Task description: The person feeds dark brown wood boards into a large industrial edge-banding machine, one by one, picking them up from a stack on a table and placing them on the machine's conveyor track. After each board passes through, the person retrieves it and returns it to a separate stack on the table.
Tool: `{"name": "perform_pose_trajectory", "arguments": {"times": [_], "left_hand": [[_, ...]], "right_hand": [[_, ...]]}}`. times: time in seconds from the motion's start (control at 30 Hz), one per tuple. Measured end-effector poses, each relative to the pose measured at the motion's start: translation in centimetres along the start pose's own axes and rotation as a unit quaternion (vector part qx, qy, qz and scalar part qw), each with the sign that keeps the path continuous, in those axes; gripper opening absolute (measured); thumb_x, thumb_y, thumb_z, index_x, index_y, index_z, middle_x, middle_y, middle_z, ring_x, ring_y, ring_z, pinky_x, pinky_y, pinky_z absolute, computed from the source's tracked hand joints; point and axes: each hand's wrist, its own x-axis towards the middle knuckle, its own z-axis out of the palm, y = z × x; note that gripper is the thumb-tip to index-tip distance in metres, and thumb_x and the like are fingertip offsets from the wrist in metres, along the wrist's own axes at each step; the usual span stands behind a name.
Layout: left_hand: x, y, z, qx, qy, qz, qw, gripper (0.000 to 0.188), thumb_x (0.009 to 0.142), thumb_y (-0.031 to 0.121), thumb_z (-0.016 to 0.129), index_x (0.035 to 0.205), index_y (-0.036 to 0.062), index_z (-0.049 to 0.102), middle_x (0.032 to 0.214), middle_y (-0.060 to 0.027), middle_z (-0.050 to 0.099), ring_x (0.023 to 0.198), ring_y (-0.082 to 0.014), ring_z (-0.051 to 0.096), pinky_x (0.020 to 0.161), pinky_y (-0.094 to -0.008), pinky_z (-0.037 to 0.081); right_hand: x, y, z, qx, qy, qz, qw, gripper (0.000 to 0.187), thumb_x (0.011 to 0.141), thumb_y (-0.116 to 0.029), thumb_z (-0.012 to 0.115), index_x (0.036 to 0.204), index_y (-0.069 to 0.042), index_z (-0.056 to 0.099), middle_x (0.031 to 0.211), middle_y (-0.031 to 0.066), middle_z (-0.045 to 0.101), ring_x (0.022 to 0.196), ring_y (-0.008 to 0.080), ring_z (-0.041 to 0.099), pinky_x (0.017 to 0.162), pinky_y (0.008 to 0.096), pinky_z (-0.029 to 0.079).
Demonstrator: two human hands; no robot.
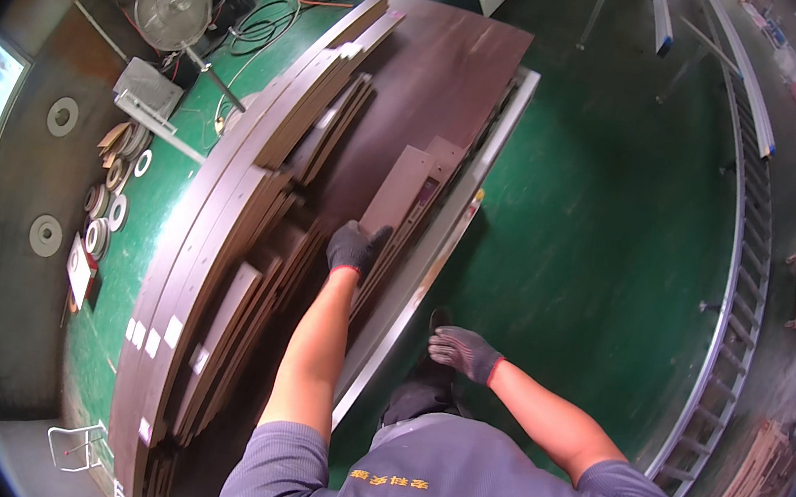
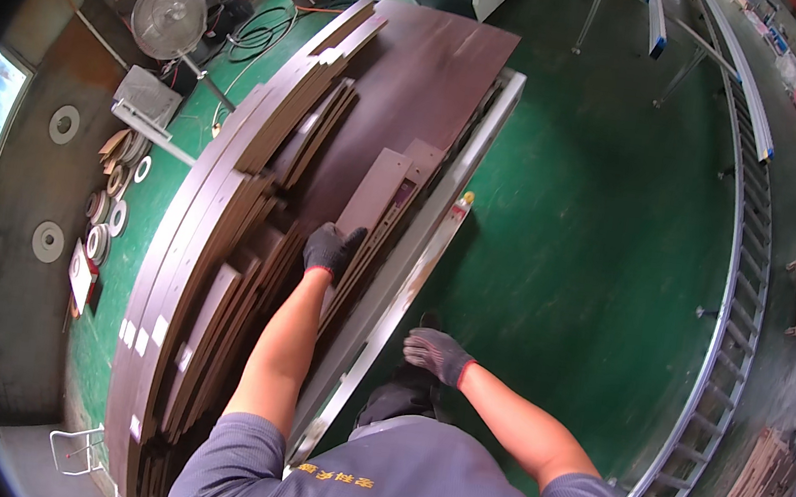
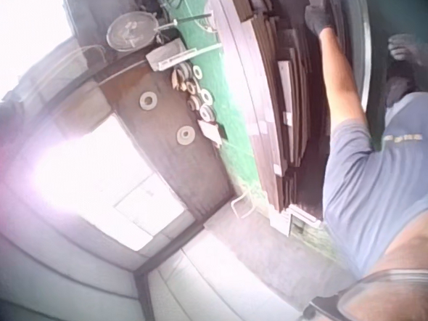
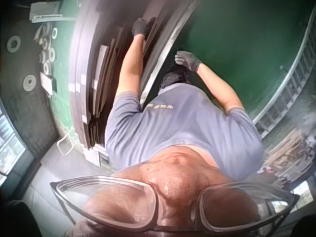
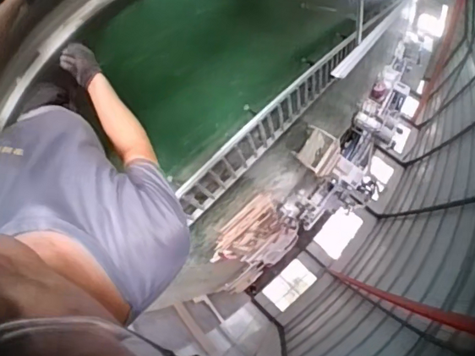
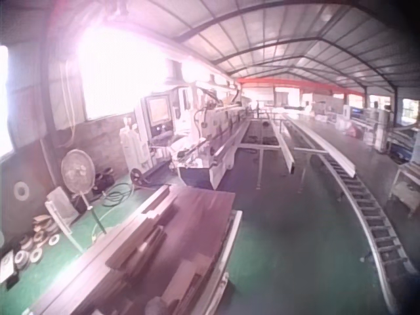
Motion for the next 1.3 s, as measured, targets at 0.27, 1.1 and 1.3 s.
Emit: {"name": "perform_pose_trajectory", "arguments": {"times": [0.27,1.1,1.3], "left_hand": [[22.8,21.8,1.4,-0.017,-0.080,-0.026,0.996,0.084,0.079,0.072,0.062,0.116,-0.0030,0.064,0.121,-0.0296,0.063,0.115,-0.0418,0.061,0.097,-0.0477,0.049],[48.5,44.3,6.0,0.094,0.025,0.015,0.995,0.095,0.065,0.042,0.084,0.144,0.0102,0.043,0.109,-0.0211,0.060,0.104,-0.0394,0.059,0.089,-0.0487,0.049],[47.7,64.5,-1.4,0.121,0.049,0.102,0.986,0.081,0.064,0.047,0.081,0.134,0.0148,0.056,0.106,-0.0188,0.061,0.098,-0.0396,0.059,0.087,-0.0502,0.048]], "right_hand": [[-2.1,-18.5,-24.0,0.130,0.017,-0.054,0.990,0.025,0.100,-0.019,0.050,0.076,-0.016,0.042,0.069,-0.0007,0.038,0.063,0.0135,0.042,0.064,0.0288,0.040],[1.6,-88.5,-34.7,-0.602,0.302,-0.386,0.631,0.028,0.090,-0.028,0.055,0.097,-0.002,0.063,0.101,0.0202,0.066,0.097,0.0370,0.064,0.083,0.0478,0.049],[6.3,-110.6,-12.5,-0.693,-0.008,-0.569,0.443,0.068,0.081,-0.028,0.071,0.140,-0.002,0.048,0.134,0.0200,0.055,0.130,0.0347,0.050,0.112,0.0446,0.039]]}}
